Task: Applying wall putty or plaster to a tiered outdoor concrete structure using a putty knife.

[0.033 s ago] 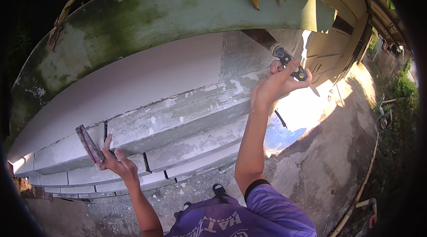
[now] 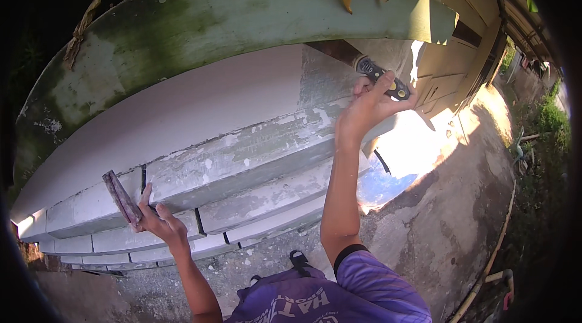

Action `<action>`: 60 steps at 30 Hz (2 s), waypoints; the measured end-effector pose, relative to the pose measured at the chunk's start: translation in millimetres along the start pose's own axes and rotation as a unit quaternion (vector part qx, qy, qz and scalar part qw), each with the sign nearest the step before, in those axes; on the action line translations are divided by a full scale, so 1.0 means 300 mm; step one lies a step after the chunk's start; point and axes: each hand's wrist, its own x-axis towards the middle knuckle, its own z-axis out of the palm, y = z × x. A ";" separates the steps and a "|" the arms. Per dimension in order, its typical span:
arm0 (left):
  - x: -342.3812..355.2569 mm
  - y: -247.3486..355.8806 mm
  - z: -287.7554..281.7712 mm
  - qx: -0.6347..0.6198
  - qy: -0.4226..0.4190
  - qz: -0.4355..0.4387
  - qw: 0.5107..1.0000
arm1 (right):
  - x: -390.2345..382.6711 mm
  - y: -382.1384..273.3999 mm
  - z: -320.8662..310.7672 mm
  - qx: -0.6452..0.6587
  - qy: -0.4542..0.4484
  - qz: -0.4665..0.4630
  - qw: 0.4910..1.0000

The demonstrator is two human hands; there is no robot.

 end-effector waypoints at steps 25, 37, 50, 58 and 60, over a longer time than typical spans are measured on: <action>-0.001 -0.017 -0.024 0.018 -0.019 0.020 0.999 | -0.111 -0.063 -0.235 0.065 0.061 0.023 0.996; 0.002 -0.007 -0.027 0.006 -0.029 0.006 1.000 | -0.021 -0.028 -0.143 0.000 -0.028 -0.063 0.998; -0.002 -0.004 -0.008 -0.003 -0.010 -0.011 1.000 | 0.018 0.006 -0.144 0.053 0.002 -0.030 0.998; -0.001 -0.008 -0.008 0.012 -0.006 -0.001 1.000 | -0.054 -0.004 -0.201 -0.008 -0.016 -0.029 0.999; -0.009 -0.008 -0.006 0.008 -0.014 -0.005 1.000 | -0.058 0.007 -0.317 0.031 0.044 -0.006 0.999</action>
